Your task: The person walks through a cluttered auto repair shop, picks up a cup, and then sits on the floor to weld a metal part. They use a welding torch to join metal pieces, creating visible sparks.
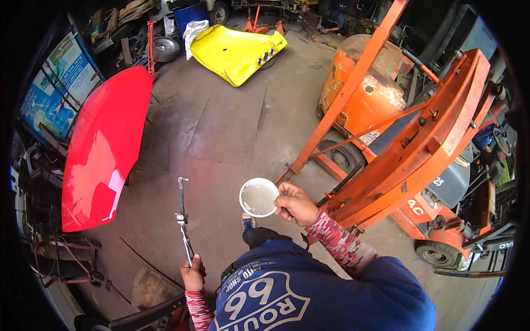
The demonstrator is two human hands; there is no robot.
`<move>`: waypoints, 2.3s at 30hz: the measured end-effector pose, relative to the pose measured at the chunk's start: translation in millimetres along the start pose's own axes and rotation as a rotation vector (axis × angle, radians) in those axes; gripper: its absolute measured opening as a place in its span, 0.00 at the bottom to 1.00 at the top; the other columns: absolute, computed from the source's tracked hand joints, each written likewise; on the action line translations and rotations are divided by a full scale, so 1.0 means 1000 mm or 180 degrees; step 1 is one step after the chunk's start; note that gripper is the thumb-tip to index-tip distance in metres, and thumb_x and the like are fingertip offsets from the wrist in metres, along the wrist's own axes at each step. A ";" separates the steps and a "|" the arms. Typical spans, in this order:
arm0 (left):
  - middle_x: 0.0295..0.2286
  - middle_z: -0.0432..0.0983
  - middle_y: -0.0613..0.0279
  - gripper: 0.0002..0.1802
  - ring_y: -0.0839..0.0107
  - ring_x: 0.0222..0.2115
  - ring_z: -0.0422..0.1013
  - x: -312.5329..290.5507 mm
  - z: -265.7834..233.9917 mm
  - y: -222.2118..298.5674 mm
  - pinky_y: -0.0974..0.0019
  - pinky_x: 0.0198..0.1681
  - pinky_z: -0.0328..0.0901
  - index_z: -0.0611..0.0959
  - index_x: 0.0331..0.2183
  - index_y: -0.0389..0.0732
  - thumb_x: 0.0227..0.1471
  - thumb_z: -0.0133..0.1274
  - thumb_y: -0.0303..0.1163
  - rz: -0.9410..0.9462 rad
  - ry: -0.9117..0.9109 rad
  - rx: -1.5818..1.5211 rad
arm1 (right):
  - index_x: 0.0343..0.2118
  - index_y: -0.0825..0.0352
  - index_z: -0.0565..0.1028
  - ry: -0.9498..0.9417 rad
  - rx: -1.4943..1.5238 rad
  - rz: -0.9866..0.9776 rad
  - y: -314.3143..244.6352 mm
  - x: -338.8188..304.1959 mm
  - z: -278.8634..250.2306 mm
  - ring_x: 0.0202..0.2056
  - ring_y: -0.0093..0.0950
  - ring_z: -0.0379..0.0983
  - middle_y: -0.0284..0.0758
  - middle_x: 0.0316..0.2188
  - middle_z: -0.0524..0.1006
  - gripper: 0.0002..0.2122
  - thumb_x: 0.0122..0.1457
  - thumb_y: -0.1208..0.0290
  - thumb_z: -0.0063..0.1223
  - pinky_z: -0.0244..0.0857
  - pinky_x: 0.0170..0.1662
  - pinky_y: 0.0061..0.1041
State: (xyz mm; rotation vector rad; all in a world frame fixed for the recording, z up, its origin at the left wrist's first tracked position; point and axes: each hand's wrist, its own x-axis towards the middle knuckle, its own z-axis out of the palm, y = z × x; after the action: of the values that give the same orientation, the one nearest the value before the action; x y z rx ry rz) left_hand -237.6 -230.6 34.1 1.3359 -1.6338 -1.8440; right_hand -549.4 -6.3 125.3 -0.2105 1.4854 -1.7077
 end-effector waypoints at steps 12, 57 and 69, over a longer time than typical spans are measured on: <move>0.16 0.64 0.73 0.19 0.79 0.15 0.59 0.302 0.056 0.150 0.70 0.18 0.54 0.73 0.22 0.44 0.63 0.56 0.39 -0.0268 -0.0486 -0.0055 | 0.35 0.63 0.68 0.0595 0.0369 0.0055 -0.134 0.274 0.025 0.11 0.17 0.63 0.34 0.19 0.76 0.07 0.56 0.77 0.54 0.53 0.12 0.18; 0.15 0.68 0.70 0.20 0.76 0.13 0.65 1.098 1.023 0.621 0.68 0.17 0.61 0.76 0.24 0.44 0.55 0.62 0.48 0.1929 -0.3415 0.2131 | 0.29 0.63 0.69 0.2969 0.1361 -0.1077 -0.665 0.918 -0.582 0.10 0.24 0.65 0.38 0.17 0.76 0.06 0.53 0.81 0.53 0.56 0.13 0.22; 0.14 0.65 0.72 0.21 0.79 0.14 0.63 1.179 1.377 0.783 0.69 0.18 0.58 0.74 0.19 0.44 0.58 0.60 0.44 0.0367 -0.3703 0.1867 | 0.29 0.63 0.70 0.3547 0.1621 -0.1212 -0.811 1.033 -0.809 0.11 0.24 0.67 0.38 0.17 0.76 0.04 0.53 0.80 0.51 0.58 0.12 0.21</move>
State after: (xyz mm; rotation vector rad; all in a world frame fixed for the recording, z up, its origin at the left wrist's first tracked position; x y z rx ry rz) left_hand -2186.8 -538.7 111.2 0.1426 -2.8720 -2.3113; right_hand -2082.9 -150.9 212.0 0.9277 1.7029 -2.6527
